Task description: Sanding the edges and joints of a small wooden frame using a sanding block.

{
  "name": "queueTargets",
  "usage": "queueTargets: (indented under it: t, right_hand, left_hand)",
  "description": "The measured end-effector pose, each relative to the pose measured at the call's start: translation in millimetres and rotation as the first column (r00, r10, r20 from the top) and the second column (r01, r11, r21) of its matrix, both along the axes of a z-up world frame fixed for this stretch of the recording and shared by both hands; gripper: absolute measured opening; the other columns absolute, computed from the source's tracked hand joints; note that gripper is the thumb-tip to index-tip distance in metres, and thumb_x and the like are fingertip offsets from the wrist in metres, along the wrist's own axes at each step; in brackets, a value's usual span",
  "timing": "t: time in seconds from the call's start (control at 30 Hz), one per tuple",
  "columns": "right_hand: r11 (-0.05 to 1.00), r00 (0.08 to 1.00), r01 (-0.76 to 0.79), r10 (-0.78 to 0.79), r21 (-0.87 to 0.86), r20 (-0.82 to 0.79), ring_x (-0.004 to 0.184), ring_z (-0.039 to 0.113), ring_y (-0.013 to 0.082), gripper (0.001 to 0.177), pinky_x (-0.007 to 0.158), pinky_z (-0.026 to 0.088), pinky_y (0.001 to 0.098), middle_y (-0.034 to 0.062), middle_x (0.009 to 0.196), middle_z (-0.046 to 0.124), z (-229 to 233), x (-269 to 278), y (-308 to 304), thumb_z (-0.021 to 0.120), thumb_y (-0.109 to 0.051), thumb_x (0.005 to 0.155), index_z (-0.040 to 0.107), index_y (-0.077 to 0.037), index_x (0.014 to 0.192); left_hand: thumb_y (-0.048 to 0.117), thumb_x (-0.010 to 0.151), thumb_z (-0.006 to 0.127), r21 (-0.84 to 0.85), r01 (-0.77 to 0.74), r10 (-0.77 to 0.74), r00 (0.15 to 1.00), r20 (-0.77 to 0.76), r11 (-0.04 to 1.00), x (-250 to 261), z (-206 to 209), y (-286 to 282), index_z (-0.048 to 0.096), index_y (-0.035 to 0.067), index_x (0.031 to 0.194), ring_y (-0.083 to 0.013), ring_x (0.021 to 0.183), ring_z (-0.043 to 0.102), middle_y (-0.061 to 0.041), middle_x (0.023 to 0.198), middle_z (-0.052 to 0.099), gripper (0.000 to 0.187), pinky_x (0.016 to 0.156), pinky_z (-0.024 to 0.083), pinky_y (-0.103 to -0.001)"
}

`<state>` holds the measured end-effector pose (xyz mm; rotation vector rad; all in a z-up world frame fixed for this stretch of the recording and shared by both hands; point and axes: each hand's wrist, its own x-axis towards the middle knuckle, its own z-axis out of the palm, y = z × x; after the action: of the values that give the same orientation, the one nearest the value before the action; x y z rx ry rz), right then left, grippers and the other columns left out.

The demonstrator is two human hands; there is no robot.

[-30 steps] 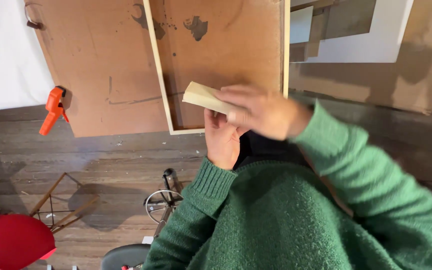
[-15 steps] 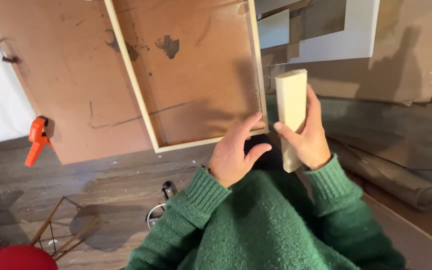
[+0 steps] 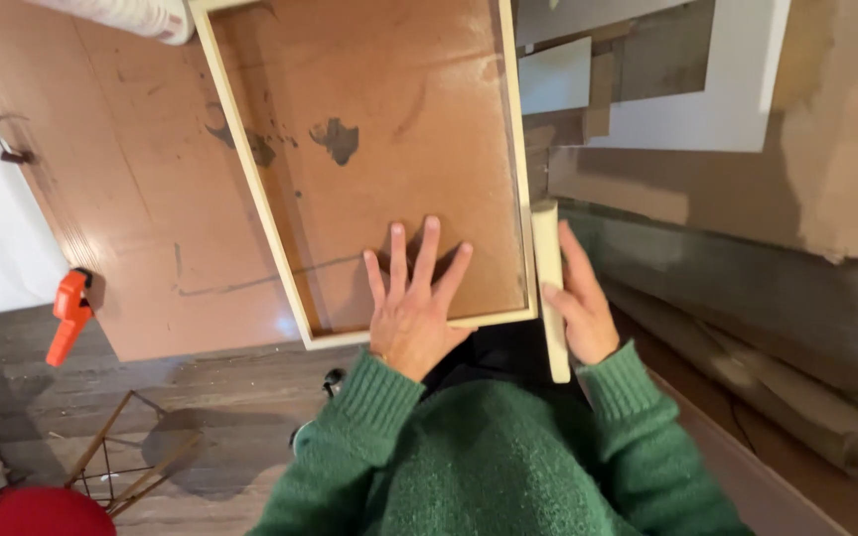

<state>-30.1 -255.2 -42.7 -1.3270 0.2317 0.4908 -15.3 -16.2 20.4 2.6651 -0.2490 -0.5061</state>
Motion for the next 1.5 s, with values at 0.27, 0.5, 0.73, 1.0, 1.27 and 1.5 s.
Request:
queueTargets:
  t: [0.27,0.5,0.73,1.0,1.27,1.5]
  right_hand:
    - [0.996,0.950,0.032,-0.005,-0.081,0.311,0.159,0.032,0.0269,0.072,0.134,0.023,0.0363,0.0200,0.171,0.037,-69,242,46,0.052,-0.024,0.102,0.032,0.005,0.165]
    - [0.996,0.963,0.011,0.012,-0.086,0.268,0.164,0.020,0.0266,0.075,0.134,0.016,0.0382,0.0172,0.174,0.023,-15,106,37,0.052,-0.033,0.106,0.022,0.002,0.165]
    - [0.892,0.951,-0.046,0.176,-0.449,0.252,0.151,0.045,0.0299,0.068,0.124,0.035,0.0375,0.0205,0.164,0.042,-7,157,43,0.053,-0.012,0.100,0.028,-0.001,0.162]
    - [0.528,0.861,0.158,0.340,-0.834,0.378,0.075,0.065,0.0366,0.056,0.066,0.053,0.0471,0.0204,0.108,0.062,33,162,72,0.068,-0.022,0.109,0.045,-0.019,0.159]
    - [0.548,0.910,0.000,0.347,-0.837,0.227,0.090,0.070,0.0358,0.053,0.076,0.058,0.0415,0.0215,0.126,0.062,27,44,41,0.064,-0.020,0.099,0.052,-0.012,0.150]
    - [0.886,0.744,0.137,0.203,-0.442,0.637,0.122,0.058,0.0334,0.041,0.103,0.047,0.0406,0.0199,0.134,0.059,-54,243,55,0.060,-0.024,0.113,0.047,-0.003,0.146]
  left_hand:
    - [0.034,0.056,0.090,0.001,0.007,-0.007,1.000,0.019,1.000,8,-6,-2,0.051,0.023,0.148,-0.0473,0.151,0.016,-0.012,0.165,0.022,0.100,0.113,0.018,-0.078]
    - [0.033,0.055,0.088,0.010,-0.005,0.005,0.999,-0.033,1.000,12,1,-4,0.052,0.023,0.146,-0.0472,0.150,0.016,-0.013,0.164,0.024,0.099,0.113,0.017,-0.078]
    - [0.032,0.056,0.088,0.030,-0.002,0.002,1.000,-0.008,1.000,10,-1,-4,0.053,0.023,0.146,-0.0473,0.150,0.018,-0.012,0.164,0.024,0.097,0.113,0.019,-0.078]
    - [0.031,0.056,0.088,0.051,0.000,-0.001,1.000,0.020,0.999,5,2,-5,0.052,0.024,0.148,-0.0465,0.151,0.020,-0.011,0.165,0.025,0.099,0.114,0.022,-0.076]
    - [0.035,0.053,0.090,0.036,-0.017,0.016,1.000,0.025,0.999,8,-1,-4,0.052,0.025,0.147,-0.0470,0.151,0.019,-0.011,0.165,0.025,0.101,0.114,0.021,-0.077]
    - [0.029,0.060,0.084,0.020,-0.005,0.004,0.998,0.055,1.000,7,-7,-4,0.053,0.023,0.147,-0.0483,0.150,0.022,-0.014,0.164,0.028,0.093,0.113,0.022,-0.078]
